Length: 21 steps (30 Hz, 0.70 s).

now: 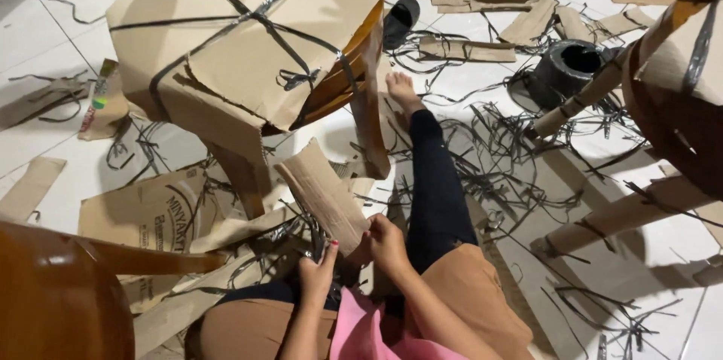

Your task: Wrapping a wooden chair leg with cardboard and securing it with plastic straps for protection.

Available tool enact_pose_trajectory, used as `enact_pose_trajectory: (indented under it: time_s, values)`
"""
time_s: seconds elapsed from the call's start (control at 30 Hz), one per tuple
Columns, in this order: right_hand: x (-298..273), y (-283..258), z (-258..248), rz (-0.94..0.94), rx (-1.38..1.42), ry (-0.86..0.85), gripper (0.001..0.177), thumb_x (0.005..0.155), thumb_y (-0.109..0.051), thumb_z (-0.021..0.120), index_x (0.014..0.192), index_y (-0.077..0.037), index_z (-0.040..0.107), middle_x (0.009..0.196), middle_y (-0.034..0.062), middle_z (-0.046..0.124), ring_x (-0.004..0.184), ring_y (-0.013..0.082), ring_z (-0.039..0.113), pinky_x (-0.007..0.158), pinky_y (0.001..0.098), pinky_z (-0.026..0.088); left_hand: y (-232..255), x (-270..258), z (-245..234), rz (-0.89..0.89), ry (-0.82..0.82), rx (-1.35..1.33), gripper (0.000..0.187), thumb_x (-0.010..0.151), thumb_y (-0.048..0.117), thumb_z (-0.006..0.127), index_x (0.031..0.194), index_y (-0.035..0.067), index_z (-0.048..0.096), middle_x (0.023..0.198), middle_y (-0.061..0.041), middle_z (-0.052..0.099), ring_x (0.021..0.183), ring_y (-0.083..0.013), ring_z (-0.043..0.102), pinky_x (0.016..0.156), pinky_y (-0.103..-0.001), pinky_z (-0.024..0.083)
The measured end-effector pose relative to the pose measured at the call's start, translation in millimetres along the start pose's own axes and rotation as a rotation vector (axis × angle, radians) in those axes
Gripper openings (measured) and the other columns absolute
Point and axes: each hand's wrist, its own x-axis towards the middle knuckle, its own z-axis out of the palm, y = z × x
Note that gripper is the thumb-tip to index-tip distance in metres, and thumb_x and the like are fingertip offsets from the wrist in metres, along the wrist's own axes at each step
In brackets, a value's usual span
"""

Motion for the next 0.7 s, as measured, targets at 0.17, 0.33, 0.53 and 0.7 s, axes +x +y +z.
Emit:
enact_pose_trajectory:
  time_s: [0.17, 0.33, 0.53, 0.7]
  values:
    - [1.6, -12.4, -12.1, 0.017, -0.055, -0.035, 0.023, 0.080, 0.009, 0.061, 0.087, -0.013, 0.061, 0.084, 0.0014, 0.071, 0.083, 0.0127, 0.066, 0.078, 0.0277, 0.052, 18.1, -8.1, 10.3, -0.056, 0.033, 0.036, 0.048, 0.077, 0.038, 0.084, 0.093, -0.007, 0.081, 0.092, -0.017, 0.081, 0.092, -0.0218, 0.077, 0.079, -0.035, 0.059]
    - [14.2, -29.2, -23.9, 0.000, -0.127, -0.046, 0.021, 0.087, -0.001, 0.065, 0.102, -0.015, 0.062, 0.099, 0.0015, 0.076, 0.099, 0.0156, 0.075, 0.086, 0.0308, 0.055, 20.4, 3.4, 23.5, -0.061, 0.111, 0.101, 0.055, 0.076, 0.043, 0.085, 0.075, -0.011, 0.077, 0.071, -0.004, 0.071, 0.075, -0.0099, 0.060, 0.061, -0.038, 0.049]
    - [41.5, -26.0, -9.9, 0.011, -0.147, -0.065, 0.030, 0.088, 0.002, 0.062, 0.113, -0.013, 0.065, 0.101, 0.0057, 0.079, 0.099, 0.0161, 0.076, 0.090, 0.0301, 0.058, 22.6, 27.5, 13.0, -0.038, 0.054, 0.109, 0.057, 0.074, 0.046, 0.085, 0.079, -0.011, 0.077, 0.080, -0.011, 0.078, 0.081, -0.0116, 0.066, 0.065, -0.039, 0.053]
    - [135.0, 139.5, 13.7, 0.057, -0.596, 0.190, 0.050, 0.084, -0.032, 0.080, 0.130, -0.031, 0.060, 0.111, -0.0041, 0.076, 0.108, 0.0183, 0.072, 0.121, 0.0524, 0.016, -52.4, 46.8, -16.0, 0.128, 0.071, 0.148, 0.042, 0.075, 0.032, 0.088, 0.063, -0.006, 0.074, 0.067, -0.007, 0.077, 0.074, -0.0100, 0.067, 0.065, -0.038, 0.054]
